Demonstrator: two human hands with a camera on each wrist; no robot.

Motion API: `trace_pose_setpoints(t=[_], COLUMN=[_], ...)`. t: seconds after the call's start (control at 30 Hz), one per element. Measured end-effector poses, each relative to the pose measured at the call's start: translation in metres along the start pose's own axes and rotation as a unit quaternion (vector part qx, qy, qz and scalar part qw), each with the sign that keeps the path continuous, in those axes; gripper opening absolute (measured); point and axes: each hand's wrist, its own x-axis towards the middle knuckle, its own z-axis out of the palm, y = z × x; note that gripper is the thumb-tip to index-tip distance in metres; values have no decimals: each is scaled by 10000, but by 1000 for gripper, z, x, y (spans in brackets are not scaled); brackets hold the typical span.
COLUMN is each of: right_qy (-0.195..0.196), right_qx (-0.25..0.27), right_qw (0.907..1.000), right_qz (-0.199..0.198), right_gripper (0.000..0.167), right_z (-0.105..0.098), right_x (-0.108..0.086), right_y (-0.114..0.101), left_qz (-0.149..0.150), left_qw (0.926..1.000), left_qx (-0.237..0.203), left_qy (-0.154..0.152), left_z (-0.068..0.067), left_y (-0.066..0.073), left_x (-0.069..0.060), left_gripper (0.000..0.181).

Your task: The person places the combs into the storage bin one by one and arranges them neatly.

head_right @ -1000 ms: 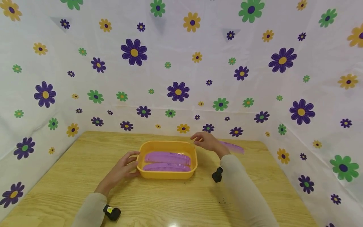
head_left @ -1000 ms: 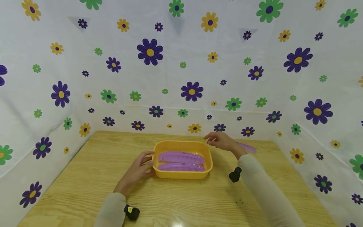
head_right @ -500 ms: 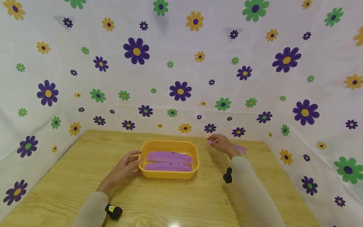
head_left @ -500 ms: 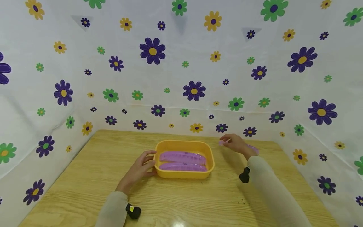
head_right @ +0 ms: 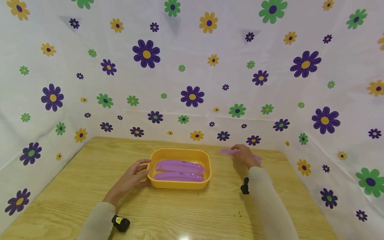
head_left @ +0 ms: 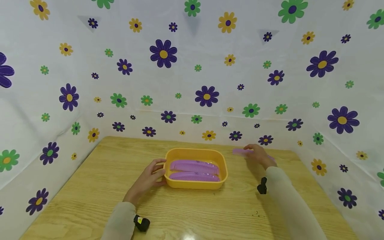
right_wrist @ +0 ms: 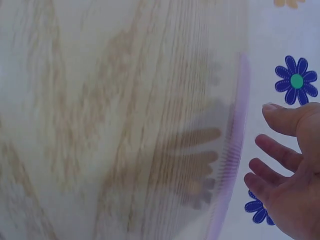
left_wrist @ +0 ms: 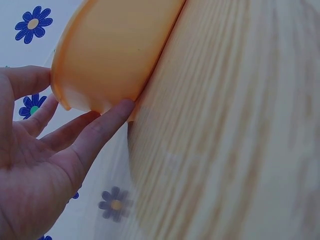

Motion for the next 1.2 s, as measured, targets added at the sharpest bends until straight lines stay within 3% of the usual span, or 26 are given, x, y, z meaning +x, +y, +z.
trace_pose_setpoints(t=[0.3,0.67,0.83,1.1,1.2], right_qy=[133,81,221,269,250], right_qx=[-426,-406,-578,-865,-924], right_qw=[9986,9991,9978,9959,9953], right_qz=[-298,-27,-221,-35,-151], right_gripper=[45,48,45,44,45], right_z=[-3,1,2,4,5], right_x=[2,3,2,2,0], right_y=[16,21,25,27,27], left_qz=[16,-19,-10,8,-11], left_qw=[10000,10000,10000,10000,10000], left_qx=[4,15,6,41,49], left_qy=[-1,13,-1,26,32], left_z=[-1,0,0,0,0], left_y=[-2,-2,-1,-2,-2], left_x=[1,1,1,2,2], left_gripper=[48,48,48,49,48])
